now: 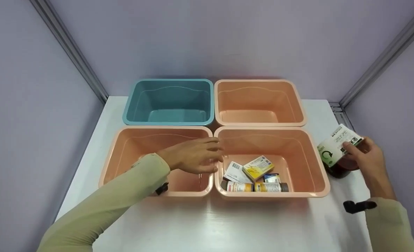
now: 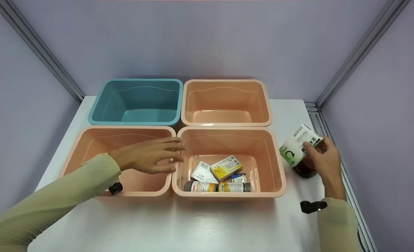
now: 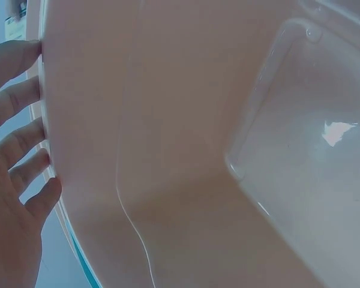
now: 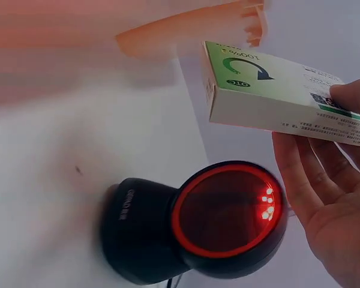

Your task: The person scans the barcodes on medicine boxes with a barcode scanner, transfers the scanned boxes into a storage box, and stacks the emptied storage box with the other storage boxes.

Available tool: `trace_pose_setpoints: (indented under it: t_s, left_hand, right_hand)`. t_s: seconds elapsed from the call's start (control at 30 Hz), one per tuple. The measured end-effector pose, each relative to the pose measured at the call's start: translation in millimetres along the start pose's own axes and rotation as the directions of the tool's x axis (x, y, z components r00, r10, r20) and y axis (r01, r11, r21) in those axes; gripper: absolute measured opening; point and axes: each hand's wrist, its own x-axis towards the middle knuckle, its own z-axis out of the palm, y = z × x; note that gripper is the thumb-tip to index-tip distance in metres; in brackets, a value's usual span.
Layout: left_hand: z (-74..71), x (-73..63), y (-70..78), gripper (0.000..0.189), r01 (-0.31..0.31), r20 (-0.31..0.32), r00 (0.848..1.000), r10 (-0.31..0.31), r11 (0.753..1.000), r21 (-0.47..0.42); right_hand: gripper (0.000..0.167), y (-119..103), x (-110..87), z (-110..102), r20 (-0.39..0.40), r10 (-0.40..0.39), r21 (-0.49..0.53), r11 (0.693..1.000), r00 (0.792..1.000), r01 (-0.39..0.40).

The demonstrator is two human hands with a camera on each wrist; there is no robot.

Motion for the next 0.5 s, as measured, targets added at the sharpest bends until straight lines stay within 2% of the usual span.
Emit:
trace_pose_setpoints:
  t_s: [0.1,0.23,0.33,0.5]
  left_hand:
    - [1.3,0.2,-0.2,0.05,-0.003,0.0,1.0,0.003,1.0,-0.001]
    - [2.0,0.3,-0.3,0.05,0.002,0.001,1.0,-0.002,1.0,-0.002]
    - [2.2,0.8,0.5,0.05,0.005,-0.002,1.0,-0.005,1.0,-0.001]
    - [2.6,1.8,2.0,0.05,0.009,0.002,1.0,-0.009,1.0,-0.019]
  right_hand:
    - [0.025,-17.1,11.2,6.3,-0.004,-0.047,-0.138,0.989,0.999,0.046]
    - [0.023,-41.1,28.1,16.8,0.024,-0.129,-0.331,0.935,0.991,0.129]
    - [0.024,-59.1,40.6,26.3,0.058,-0.177,-0.385,0.904,0.983,0.186]
    - [0.048,-84.8,55.8,46.6,0.109,-0.21,-0.541,0.807,0.972,0.235]
